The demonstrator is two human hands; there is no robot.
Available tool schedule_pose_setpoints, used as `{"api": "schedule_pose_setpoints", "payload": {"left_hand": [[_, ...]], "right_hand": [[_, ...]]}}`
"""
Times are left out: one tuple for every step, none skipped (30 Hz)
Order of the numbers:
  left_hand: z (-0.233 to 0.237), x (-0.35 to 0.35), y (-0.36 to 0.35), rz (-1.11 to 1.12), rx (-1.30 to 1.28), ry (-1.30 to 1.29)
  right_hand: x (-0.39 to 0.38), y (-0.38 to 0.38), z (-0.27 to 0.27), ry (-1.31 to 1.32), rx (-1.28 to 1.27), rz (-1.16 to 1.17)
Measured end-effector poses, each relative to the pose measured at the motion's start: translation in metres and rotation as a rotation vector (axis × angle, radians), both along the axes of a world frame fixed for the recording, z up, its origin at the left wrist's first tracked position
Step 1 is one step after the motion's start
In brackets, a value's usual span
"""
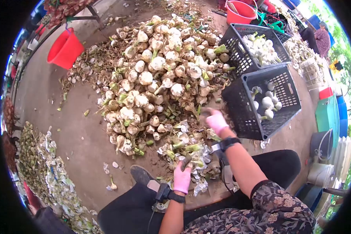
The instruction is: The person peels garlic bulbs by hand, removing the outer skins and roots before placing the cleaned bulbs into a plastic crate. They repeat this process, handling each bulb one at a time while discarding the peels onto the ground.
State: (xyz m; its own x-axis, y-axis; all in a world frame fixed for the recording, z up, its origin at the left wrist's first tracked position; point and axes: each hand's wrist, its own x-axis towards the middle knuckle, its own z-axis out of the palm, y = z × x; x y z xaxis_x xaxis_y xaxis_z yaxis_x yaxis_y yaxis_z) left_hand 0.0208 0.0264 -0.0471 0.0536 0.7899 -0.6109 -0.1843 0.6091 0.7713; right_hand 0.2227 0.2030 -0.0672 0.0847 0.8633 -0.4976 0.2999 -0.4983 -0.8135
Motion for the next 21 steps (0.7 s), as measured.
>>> {"api": "schedule_pose_setpoints", "payload": {"left_hand": [[0.004,0.0,0.001,-0.001,-0.006,0.005],[0.005,0.0,0.002,-0.001,-0.011,0.011],[0.0,-0.001,0.003,-0.002,-0.034,0.024],[0.004,-0.001,0.005,0.03,-0.078,-0.02],[0.009,-0.002,0.008,0.015,-0.075,0.005],[0.013,-0.003,0.011,0.0,-0.072,0.027],[0.007,-0.003,0.01,0.004,-0.072,0.022],[-0.002,-0.005,0.007,-0.001,-0.032,0.059],[-0.007,-0.006,0.005,-0.006,0.01,0.096],[-0.003,-0.006,0.006,-0.004,0.012,0.094],[0.004,-0.006,0.011,0.051,0.079,0.163],[0.01,-0.007,0.015,0.106,0.147,0.234],[0.015,-0.01,0.017,0.147,0.127,0.232],[0.018,-0.014,0.017,0.109,0.215,0.407],[0.017,-0.018,0.016,0.082,0.286,0.487],[0.019,-0.021,0.016,0.055,0.356,0.568],[0.022,-0.025,0.015,-0.019,0.365,0.642],[0.027,-0.028,0.013,-0.093,0.376,0.715],[0.024,-0.027,0.007,-0.117,0.289,0.791],[0.028,-0.029,0.006,-0.11,0.298,0.792],[0.031,-0.034,0.008,-0.122,0.339,0.641]], "right_hand": [[-0.012,0.009,-0.039,-0.292,0.008,0.066],[-0.029,0.015,-0.046,-0.539,-0.004,0.021],[-0.046,0.02,-0.056,-0.641,-0.031,-0.001],[-0.053,0.019,-0.055,-0.757,-0.055,-0.028],[-0.054,0.02,-0.059,-0.757,-0.055,-0.023],[-0.053,0.021,-0.061,-0.724,-0.073,-0.038],[-0.051,0.019,-0.062,-0.691,-0.091,-0.053],[-0.047,0.014,-0.062,-0.697,-0.09,-0.05],[-0.044,0.007,-0.061,-0.611,-0.082,0.012],[-0.042,-0.003,-0.06,-0.522,-0.074,0.074],[-0.046,-0.017,-0.05,-0.394,-0.018,0.107],[-0.047,-0.03,-0.038,-0.359,-0.148,0.208],[-0.048,-0.045,-0.032,-0.285,-0.054,0.296],[-0.051,-0.06,-0.026,-0.207,0.038,0.384],[-0.053,-0.068,-0.021,-0.201,0.041,0.388],[-0.056,-0.074,-0.012,-0.08,-0.013,0.417],[-0.059,-0.081,-0.003,0.041,-0.068,0.447],[-0.062,-0.082,0.005,0.085,-0.053,0.48],[-0.064,-0.084,0.014,0.115,-0.02,0.48],[-0.068,-0.084,0.031,0.141,0.015,0.479],[-0.068,-0.087,0.05,0.218,-0.032,0.414]]}}
